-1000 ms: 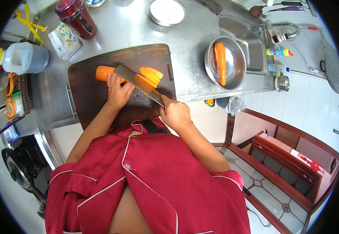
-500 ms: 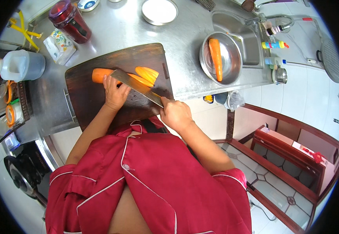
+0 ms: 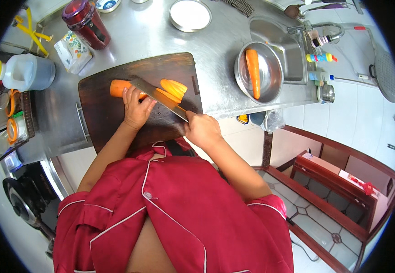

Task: The person slices a carrot into thin strips using a knife on a wooden cutting board, then transfers the strips into a metal bowl. The person then retrieves a pink mandoline slicer, rinses it under the tap, and begins slicing another carrot with the mandoline.

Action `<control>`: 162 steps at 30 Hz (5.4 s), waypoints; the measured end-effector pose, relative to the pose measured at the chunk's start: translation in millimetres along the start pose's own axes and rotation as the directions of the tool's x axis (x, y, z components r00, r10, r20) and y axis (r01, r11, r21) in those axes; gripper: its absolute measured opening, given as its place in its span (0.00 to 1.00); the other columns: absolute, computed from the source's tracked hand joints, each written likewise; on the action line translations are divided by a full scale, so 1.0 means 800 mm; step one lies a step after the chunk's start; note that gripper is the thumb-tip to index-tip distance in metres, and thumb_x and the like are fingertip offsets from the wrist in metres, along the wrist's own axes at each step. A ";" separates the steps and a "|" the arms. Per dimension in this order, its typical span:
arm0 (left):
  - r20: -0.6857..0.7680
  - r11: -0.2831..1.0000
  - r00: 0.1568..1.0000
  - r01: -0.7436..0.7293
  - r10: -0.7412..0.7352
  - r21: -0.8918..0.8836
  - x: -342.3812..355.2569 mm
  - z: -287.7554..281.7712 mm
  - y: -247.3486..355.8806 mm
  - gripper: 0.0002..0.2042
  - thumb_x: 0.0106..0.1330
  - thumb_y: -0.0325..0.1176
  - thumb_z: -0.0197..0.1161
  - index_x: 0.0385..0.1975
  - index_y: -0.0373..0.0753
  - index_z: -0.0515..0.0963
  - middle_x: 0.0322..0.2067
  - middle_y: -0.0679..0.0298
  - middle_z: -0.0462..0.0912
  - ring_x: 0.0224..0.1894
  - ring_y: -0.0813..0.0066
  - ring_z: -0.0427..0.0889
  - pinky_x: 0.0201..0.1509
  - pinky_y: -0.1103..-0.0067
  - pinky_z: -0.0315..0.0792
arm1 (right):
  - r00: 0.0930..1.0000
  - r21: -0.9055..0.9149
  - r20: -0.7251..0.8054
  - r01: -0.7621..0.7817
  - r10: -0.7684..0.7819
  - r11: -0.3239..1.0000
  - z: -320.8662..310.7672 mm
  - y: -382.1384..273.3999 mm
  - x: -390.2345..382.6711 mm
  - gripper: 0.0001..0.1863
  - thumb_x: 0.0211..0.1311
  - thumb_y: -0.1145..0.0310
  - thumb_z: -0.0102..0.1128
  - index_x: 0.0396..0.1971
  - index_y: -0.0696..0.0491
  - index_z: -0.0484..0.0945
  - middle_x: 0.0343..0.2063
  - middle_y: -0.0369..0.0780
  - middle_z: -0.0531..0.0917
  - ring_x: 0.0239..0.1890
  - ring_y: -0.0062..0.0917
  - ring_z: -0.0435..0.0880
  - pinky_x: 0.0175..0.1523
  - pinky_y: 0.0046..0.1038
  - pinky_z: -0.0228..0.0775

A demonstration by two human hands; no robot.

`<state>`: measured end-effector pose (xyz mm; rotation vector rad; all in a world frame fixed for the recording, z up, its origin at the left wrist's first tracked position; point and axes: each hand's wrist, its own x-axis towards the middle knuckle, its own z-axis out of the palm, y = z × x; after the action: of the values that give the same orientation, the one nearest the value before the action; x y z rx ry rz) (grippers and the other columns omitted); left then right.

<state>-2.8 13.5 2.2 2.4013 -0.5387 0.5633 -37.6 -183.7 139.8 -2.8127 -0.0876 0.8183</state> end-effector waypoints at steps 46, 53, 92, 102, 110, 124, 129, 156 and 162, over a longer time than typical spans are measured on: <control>0.018 0.999 1.000 0.018 -0.019 0.047 0.001 -0.002 0.003 0.09 0.49 0.41 0.68 0.30 0.50 0.81 0.44 0.64 0.71 0.54 0.61 0.67 0.59 0.59 0.54 | 1.000 -0.005 -0.005 0.010 -0.010 1.000 0.009 0.003 0.003 0.11 0.53 0.65 0.52 0.33 0.56 0.73 0.26 0.50 0.81 0.31 0.44 0.81 0.40 0.42 0.73; 0.014 1.000 1.000 -0.002 0.002 0.008 0.000 0.002 0.000 0.11 0.46 0.38 0.69 0.29 0.44 0.80 0.44 0.58 0.70 0.54 0.56 0.65 0.59 0.54 0.54 | 1.000 -0.019 0.000 0.005 -0.005 1.000 0.009 -0.001 0.013 0.10 0.53 0.65 0.52 0.32 0.56 0.73 0.26 0.49 0.82 0.32 0.44 0.81 0.41 0.42 0.73; 0.027 0.999 0.999 0.024 -0.025 0.043 0.000 0.001 0.000 0.12 0.46 0.37 0.69 0.32 0.48 0.80 0.46 0.61 0.70 0.56 0.59 0.66 0.60 0.55 0.53 | 0.993 0.014 -0.118 0.004 -0.002 1.000 0.025 0.013 -0.020 0.17 0.50 0.68 0.54 0.42 0.53 0.77 0.26 0.48 0.82 0.27 0.42 0.81 0.37 0.41 0.74; 0.013 0.998 1.000 0.002 -0.003 0.063 0.001 0.002 -0.002 0.12 0.47 0.39 0.69 0.33 0.49 0.81 0.45 0.62 0.71 0.55 0.60 0.66 0.60 0.56 0.53 | 0.996 0.063 -0.088 -0.006 0.012 0.998 0.017 -0.010 0.012 0.17 0.52 0.66 0.53 0.42 0.55 0.76 0.26 0.51 0.81 0.31 0.44 0.81 0.41 0.42 0.73; 0.024 0.998 0.999 0.021 -0.022 0.067 0.001 0.000 0.000 0.10 0.48 0.40 0.69 0.31 0.49 0.81 0.45 0.64 0.71 0.55 0.62 0.66 0.60 0.58 0.53 | 0.998 0.041 -0.048 -0.040 0.042 0.998 0.019 0.005 -0.008 0.17 0.52 0.67 0.52 0.43 0.54 0.76 0.28 0.50 0.82 0.30 0.45 0.81 0.41 0.42 0.73; 0.005 0.996 1.000 -0.005 0.005 0.084 0.002 0.006 -0.001 0.12 0.48 0.40 0.69 0.33 0.47 0.80 0.45 0.63 0.70 0.54 0.61 0.66 0.59 0.55 0.54 | 0.996 0.051 -0.072 -0.040 0.044 0.998 0.019 -0.018 0.019 0.11 0.54 0.67 0.49 0.30 0.58 0.77 0.27 0.52 0.82 0.33 0.45 0.82 0.43 0.41 0.73; 0.000 0.995 1.000 -0.026 0.026 0.092 0.002 0.007 -0.001 0.12 0.50 0.41 0.67 0.33 0.46 0.79 0.45 0.63 0.70 0.55 0.60 0.66 0.59 0.55 0.54 | 0.997 0.050 -0.047 -0.066 0.069 0.997 0.027 -0.020 0.033 0.12 0.53 0.64 0.51 0.32 0.55 0.78 0.28 0.51 0.82 0.34 0.43 0.82 0.43 0.41 0.73; 0.035 1.000 0.999 0.013 -0.014 0.027 -0.003 0.005 -0.004 0.20 0.45 0.33 0.68 0.41 0.42 0.74 0.45 0.58 0.69 0.54 0.55 0.65 0.62 0.53 0.51 | 0.983 0.057 -0.185 -0.011 0.021 0.998 0.029 -0.004 -0.034 0.18 0.50 0.67 0.54 0.43 0.54 0.77 0.26 0.48 0.81 0.28 0.42 0.81 0.37 0.40 0.74; 0.065 0.999 0.997 0.029 -0.032 0.043 -0.003 0.003 -0.005 0.18 0.44 0.32 0.68 0.39 0.42 0.76 0.45 0.58 0.69 0.54 0.54 0.65 0.61 0.53 0.52 | 0.981 0.046 -0.192 -0.017 0.025 0.999 0.029 -0.006 -0.035 0.19 0.50 0.67 0.54 0.44 0.54 0.76 0.23 0.49 0.81 0.26 0.42 0.81 0.35 0.40 0.75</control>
<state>-2.3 15.0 -2.5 2.4705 -0.5223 0.4881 -73.2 -178.1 136.3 -2.8382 -0.0091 0.5414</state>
